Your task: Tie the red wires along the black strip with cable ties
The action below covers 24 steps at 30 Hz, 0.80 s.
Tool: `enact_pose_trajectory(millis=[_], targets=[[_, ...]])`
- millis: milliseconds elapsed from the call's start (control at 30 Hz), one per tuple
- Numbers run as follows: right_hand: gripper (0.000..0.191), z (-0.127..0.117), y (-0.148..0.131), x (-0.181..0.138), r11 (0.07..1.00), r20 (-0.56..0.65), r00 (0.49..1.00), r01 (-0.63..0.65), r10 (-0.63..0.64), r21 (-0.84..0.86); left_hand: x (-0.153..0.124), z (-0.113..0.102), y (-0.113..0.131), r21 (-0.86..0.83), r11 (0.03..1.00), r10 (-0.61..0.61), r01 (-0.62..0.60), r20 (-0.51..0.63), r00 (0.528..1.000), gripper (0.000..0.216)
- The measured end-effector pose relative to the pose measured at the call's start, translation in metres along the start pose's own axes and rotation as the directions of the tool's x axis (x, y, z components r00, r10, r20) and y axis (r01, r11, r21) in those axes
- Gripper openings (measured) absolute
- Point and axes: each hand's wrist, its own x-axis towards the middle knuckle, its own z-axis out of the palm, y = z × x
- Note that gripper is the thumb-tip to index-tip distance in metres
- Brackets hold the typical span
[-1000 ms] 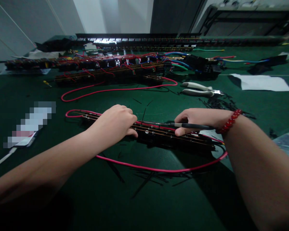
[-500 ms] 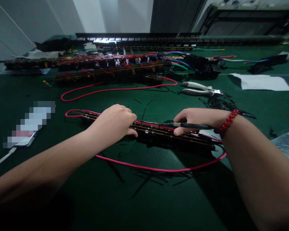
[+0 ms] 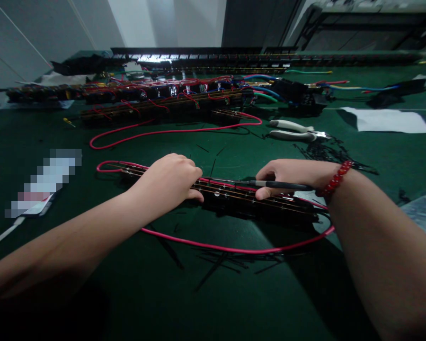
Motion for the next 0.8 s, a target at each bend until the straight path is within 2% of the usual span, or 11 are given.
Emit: enact_pose_trajectory(millis=[533, 800], targets=[[0.065, 0.0012, 0.0015, 0.0026, 1.0, -0.002, 1.0, -0.008, 0.008, 0.018, 0.0003, -0.0005, 0.0014, 0.018, 1.0, -0.025, 0.024, 0.028, 0.999, 0.042], [0.066, 0.0015, 0.0048, 0.0053, 1.0, 0.007, 1.0, 0.005, -0.005, 0.024, -0.0035, -0.0009, 0.005, 0.019, 1.0, -0.022, 0.023, -0.014, 1.0, 0.037]])
